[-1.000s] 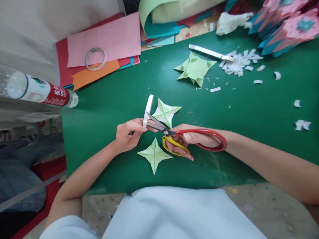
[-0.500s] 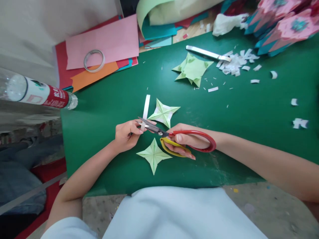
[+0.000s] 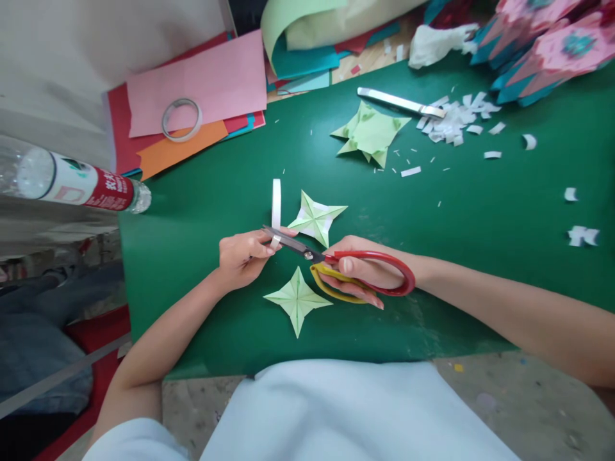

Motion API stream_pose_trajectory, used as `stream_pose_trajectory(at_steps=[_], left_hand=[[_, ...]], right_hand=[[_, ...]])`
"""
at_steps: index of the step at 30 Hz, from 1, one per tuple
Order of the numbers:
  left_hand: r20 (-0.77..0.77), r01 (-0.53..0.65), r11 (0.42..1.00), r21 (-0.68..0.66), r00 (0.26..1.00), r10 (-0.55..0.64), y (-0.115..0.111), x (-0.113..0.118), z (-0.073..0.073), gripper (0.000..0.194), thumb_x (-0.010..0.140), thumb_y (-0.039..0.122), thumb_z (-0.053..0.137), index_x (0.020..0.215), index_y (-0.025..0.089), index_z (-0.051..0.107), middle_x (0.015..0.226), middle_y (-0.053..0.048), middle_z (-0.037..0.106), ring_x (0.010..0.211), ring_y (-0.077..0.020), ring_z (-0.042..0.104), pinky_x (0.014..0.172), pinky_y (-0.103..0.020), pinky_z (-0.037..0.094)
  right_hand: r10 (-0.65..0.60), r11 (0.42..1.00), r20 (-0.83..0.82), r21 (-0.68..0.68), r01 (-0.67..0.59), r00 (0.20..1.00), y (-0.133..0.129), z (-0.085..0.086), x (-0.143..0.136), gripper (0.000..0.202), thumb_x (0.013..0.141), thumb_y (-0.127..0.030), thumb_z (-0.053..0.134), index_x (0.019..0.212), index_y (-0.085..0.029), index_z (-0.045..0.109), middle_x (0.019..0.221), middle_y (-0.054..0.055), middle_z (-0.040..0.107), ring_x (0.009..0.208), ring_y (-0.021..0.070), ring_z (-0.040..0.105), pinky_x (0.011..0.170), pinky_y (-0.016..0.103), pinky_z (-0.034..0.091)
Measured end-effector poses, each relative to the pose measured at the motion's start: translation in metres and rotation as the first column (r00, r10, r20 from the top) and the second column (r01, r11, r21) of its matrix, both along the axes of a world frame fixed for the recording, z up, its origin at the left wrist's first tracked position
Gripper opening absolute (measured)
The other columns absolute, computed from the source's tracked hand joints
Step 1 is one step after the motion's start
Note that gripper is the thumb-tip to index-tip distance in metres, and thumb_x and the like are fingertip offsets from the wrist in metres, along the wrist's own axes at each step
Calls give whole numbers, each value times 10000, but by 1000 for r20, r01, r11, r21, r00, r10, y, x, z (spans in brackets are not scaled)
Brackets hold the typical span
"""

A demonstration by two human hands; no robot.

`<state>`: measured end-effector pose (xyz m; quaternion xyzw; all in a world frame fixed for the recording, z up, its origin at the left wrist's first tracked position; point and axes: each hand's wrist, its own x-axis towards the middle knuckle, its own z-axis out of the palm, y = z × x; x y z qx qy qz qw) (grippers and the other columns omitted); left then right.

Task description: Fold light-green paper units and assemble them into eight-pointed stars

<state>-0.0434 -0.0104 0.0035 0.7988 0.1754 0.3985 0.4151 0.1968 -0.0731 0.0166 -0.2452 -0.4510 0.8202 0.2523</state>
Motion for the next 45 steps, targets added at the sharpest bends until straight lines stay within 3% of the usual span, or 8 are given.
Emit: stream_pose_trajectory(at_steps=[4,7,12,15,22,29,39,45], left_hand=[[-19,35,990,140,999,-33,2,-2,1,239,855,-13,527,725,181,480,1199,-52,712,929,-191,747,720,-263,615],[-132,-149,950,273,973,191,5,-4,-5,201,870,12,534,772,186,508,1184,-65,718,972,-179,736,773,-254,595],[-310,-368,805,466,784,538,13,-2,-9,187,918,80,449,931,196,596,1198,-72,707,1138,-184,667,914,-294,547],[-320,-320,807,496,797,513,14,0,-4,194,890,103,492,1022,193,603,1301,-106,630,1251,-235,584,980,-367,506],[-428,63,954,291,901,71,-9,5,5,282,850,265,586,1113,181,527,745,-16,630,694,-173,561,662,-322,466],[-522,97,985,140,853,-10,-27,14,9,351,828,304,629,1135,185,508,804,-17,674,756,-185,572,678,-324,404],[-193,-136,904,-406,979,61,-19,12,2,324,786,230,751,1053,199,571,767,0,708,730,-137,701,717,-254,560],[-80,-215,865,-452,976,201,-26,17,1,343,754,202,781,1019,207,563,725,32,680,699,-114,703,675,-206,563]], right_hand=[[-179,984,11,5,179,984,8,12,15,615,823,-796,411,717,-193,472,441,-86,425,273,53,349,269,176,308],[-395,895,267,329,302,879,17,23,29,603,770,-798,504,697,-200,475,476,-69,438,341,63,390,345,207,315],[-811,551,569,821,-149,136,21,22,37,456,836,-619,529,790,-167,574,627,40,575,547,139,467,516,271,273],[-808,584,581,766,-269,-100,21,15,35,400,840,-489,518,1030,-152,619,877,113,681,675,213,572,552,277,275],[-698,714,679,636,-292,-227,22,19,30,432,887,-442,457,1155,-137,604,1139,140,662,780,269,618,556,289,285],[-697,714,682,628,-310,-224,22,15,30,413,888,-439,471,1124,-127,603,1114,150,658,833,283,615,536,296,304],[-867,482,497,825,-295,-25,20,3,35,254,887,-361,536,1001,-137,574,1052,211,583,1004,368,566,769,479,485],[-860,140,193,980,-144,472,1,11,9,134,887,-286,567,995,-209,584,943,89,648,889,238,610,776,404,524]])
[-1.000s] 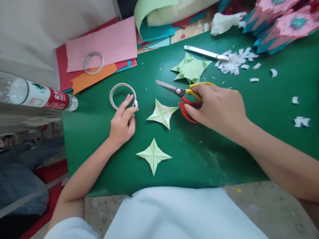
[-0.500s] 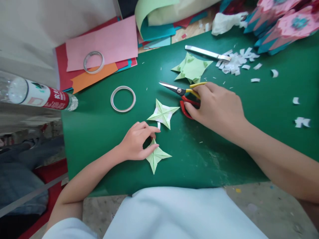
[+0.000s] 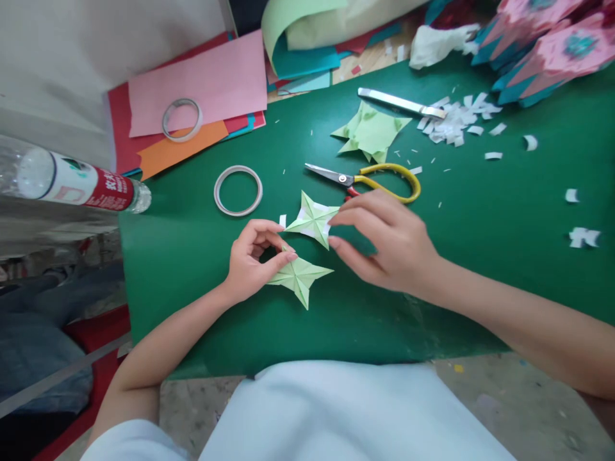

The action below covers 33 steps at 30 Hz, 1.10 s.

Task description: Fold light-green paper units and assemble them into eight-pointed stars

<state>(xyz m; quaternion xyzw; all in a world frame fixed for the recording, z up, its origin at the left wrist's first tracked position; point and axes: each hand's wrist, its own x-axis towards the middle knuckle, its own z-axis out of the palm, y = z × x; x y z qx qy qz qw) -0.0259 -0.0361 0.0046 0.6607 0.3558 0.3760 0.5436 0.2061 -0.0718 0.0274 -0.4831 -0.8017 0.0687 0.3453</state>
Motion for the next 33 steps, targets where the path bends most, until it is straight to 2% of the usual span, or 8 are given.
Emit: stream_pose_trajectory(at_steps=[3,7,15,19,23,27,31,33], left_hand=[[25,84,996,30,996,-85,-6,3,0,349,774,177,762,1065,215,573,767,20,701,699,-108,697,680,-208,560],[48,250,967,57,966,-252,-12,5,0,351,792,167,750,1099,212,584,776,3,725,685,-115,701,679,-220,566],[63,308,949,73,948,-312,-11,5,1,324,773,152,765,1062,194,625,770,-15,723,691,-122,709,692,-212,575],[16,306,949,82,951,-308,-9,4,2,372,803,167,736,1156,203,620,763,-15,726,680,-117,689,678,-215,568],[-12,263,957,121,965,-263,-8,5,0,466,816,170,720,1261,239,601,789,-8,721,694,-108,656,696,-227,561],[75,65,994,84,995,-71,-7,7,-1,422,818,181,719,1223,258,627,808,3,693,710,-97,662,628,-187,540],[17,-154,987,40,988,153,-6,10,-1,107,827,243,718,924,202,696,849,-20,666,757,-102,644,642,-200,524],[16,-203,979,8,979,203,-8,12,-1,109,822,276,726,840,191,660,852,-20,641,792,-110,638,683,-217,526]], right_hand=[[71,997,-99,14,-70,993,-8,-3,-13,182,882,-226,595,1063,-212,587,954,70,674,863,195,622,758,351,541],[55,983,-20,176,-51,998,-11,-10,-17,184,857,-179,634,1019,-267,634,947,33,717,847,190,636,748,344,554],[77,950,95,296,-102,992,-7,-14,-8,109,870,-199,624,864,-282,695,877,4,739,802,192,658,653,340,563],[104,974,116,189,-125,988,-6,-13,-7,147,899,-210,576,849,-280,695,859,21,717,832,194,657,673,347,562],[-10,988,96,157,-6,995,-3,-12,-5,111,882,-222,597,845,-281,682,814,28,692,797,200,636,669,354,556],[-87,983,-24,158,90,996,-2,-7,-3,67,866,-212,614,869,-274,640,813,28,676,790,194,625,716,356,543],[-64,989,-262,-148,25,963,-6,-4,-9,331,870,-293,634,1182,-266,524,927,30,668,801,171,643,704,316,547],[-64,950,-399,-304,-67,915,-9,-5,-15,477,867,-299,645,1284,-259,417,894,9,651,776,149,639,675,281,547]])
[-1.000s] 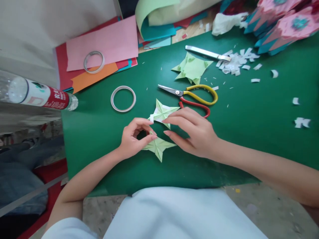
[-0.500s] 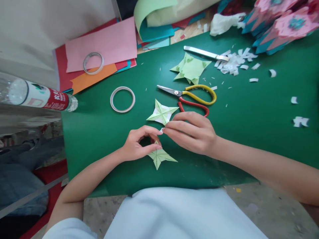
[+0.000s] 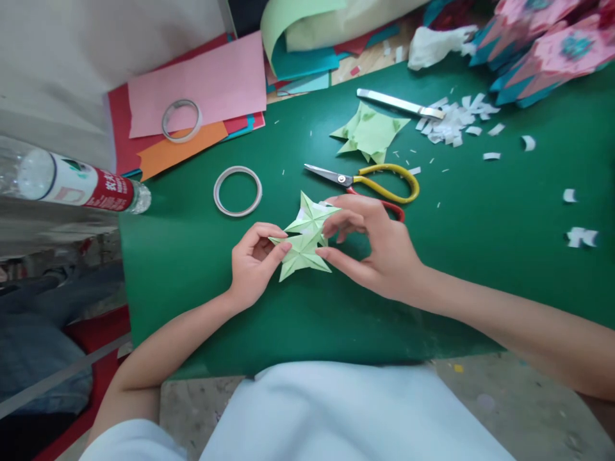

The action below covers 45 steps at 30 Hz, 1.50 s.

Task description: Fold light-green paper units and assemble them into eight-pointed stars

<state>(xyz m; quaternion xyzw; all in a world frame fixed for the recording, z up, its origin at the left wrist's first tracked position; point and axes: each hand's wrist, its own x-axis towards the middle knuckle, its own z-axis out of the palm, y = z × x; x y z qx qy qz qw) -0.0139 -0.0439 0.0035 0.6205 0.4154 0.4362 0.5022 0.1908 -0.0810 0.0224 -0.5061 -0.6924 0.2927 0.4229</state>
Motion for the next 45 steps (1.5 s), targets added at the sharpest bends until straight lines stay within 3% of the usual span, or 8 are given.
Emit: stream_pose_trajectory(at_steps=[3,7,12,16,19,22,31,45], left_hand=[[33,-4,999,-36,999,5,-6,4,0,175,810,304,740,820,192,605,842,-15,618,832,-120,636,706,-225,524],[39,79,993,-91,996,-76,-14,6,0,216,820,305,725,791,191,544,839,-18,629,816,-117,642,711,-227,533],[-56,242,969,-54,968,-245,-17,-1,0,60,867,232,653,901,199,618,821,-9,670,722,-98,648,653,-199,525],[-176,348,938,11,924,-341,-14,-5,4,132,909,194,576,964,208,696,791,-16,721,619,-92,630,563,-199,491],[-186,321,947,-3,930,-316,-15,-4,4,147,914,198,570,988,202,697,800,-16,731,611,-92,651,565,-189,521],[-138,288,957,-36,947,-290,-17,-2,1,199,883,198,626,1081,206,648,879,-21,740,755,-115,715,687,-189,583],[-111,297,953,-64,947,-303,-22,-2,-3,313,880,215,640,1177,208,538,985,-41,744,879,-136,735,831,-230,594],[-110,293,955,-52,948,-297,-23,1,-5,329,867,164,630,1170,205,510,965,-42,748,878,-136,740,807,-216,598]], right_hand=[[-5,990,-156,-138,-16,988,-4,-2,-8,466,874,-257,637,1263,-248,382,820,-23,619,726,123,619,680,265,546],[-35,977,-234,-212,-16,972,-2,-3,-10,379,876,-243,619,1194,-241,411,780,-35,597,707,120,611,673,265,526],[11,983,-194,-176,-45,981,0,-3,-6,370,878,-221,607,1196,-240,419,768,-43,617,687,112,597,667,249,501],[34,993,-94,-107,-44,995,1,-5,-4,276,890,-233,594,1146,-243,492,851,-10,661,734,126,618,688,256,512],[-41,998,-6,40,41,999,4,-5,-2,130,890,-258,605,1016,-231,584,966,45,660,864,169,633,763,314,529],[-160,980,21,126,156,987,4,-1,-2,57,879,-286,627,874,-232,644,1006,73,615,974,211,607,859,394,514],[-100,975,17,-199,101,995,-7,8,-13,138,853,-301,650,753,-247,728,1210,56,557,1195,276,471,1019,522,337],[-96,981,80,-159,108,992,-6,2,-17,140,862,-282,649,757,-241,732,1204,57,578,1184,284,480,1001,511,327]])
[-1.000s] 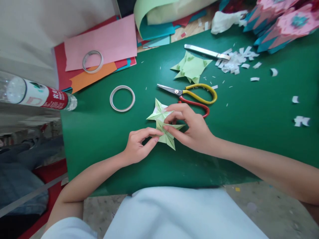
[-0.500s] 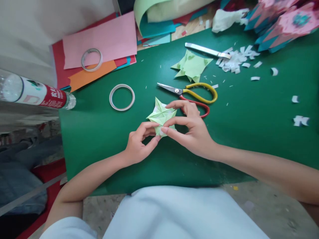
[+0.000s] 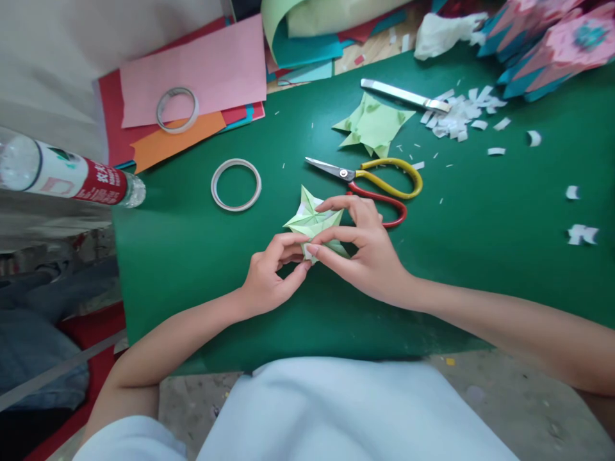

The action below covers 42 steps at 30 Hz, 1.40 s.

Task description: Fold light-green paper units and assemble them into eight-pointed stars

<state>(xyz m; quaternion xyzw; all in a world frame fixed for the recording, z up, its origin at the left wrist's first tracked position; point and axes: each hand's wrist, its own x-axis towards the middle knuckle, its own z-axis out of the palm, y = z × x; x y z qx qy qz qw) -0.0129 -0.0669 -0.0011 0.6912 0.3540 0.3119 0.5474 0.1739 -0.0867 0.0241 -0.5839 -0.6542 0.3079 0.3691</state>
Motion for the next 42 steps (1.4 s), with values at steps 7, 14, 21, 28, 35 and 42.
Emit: stream_pose_trajectory(at_steps=[7,14,21,28,35,42], left_hand=[[-9,5,999,47,1000,-4,1,1,1,356,848,121,629,1171,199,503,938,-36,752,863,-127,742,795,-199,598],[-13,3,1000,12,1000,-3,0,0,0,342,874,166,622,1182,207,478,946,-34,754,879,-135,744,794,-209,605],[-29,-29,1000,-1,999,28,1,-1,-1,281,912,234,602,1153,221,458,960,-31,765,840,-130,752,693,-171,590],[-28,-60,998,-10,998,59,0,-1,-2,306,906,213,598,1153,231,418,853,14,751,746,-108,739,676,-183,573],[-30,-59,998,-11,998,58,0,0,0,297,914,209,575,1154,243,403,746,48,705,680,-101,708,614,-181,540],[-7,-93,991,-92,996,93,1,-1,0,313,914,265,593,1148,238,387,765,21,713,640,-102,689,577,-186,529]], right_hand=[[-28,993,64,117,20,998,0,-4,-2,133,863,-271,653,762,-232,729,1161,75,593,1136,285,494,923,487,351],[-42,983,106,181,22,994,1,-6,-2,140,864,-277,654,757,-230,729,1124,81,607,1099,282,510,892,468,353],[-44,975,145,223,11,988,-1,-8,-3,135,865,-281,656,765,-229,730,1107,82,609,1079,272,513,871,446,360],[-44,940,238,340,-41,970,-2,-11,0,139,870,-322,651,764,-265,721,1087,55,620,1090,267,506,867,444,353],[84,929,346,311,-199,934,3,-10,8,104,878,-342,632,793,-349,691,904,-32,694,995,246,638,814,436,326],[-49,804,499,533,-262,865,7,8,25,252,839,-458,672,1078,-382,651,944,-28,717,957,237,663,736,396,332]])
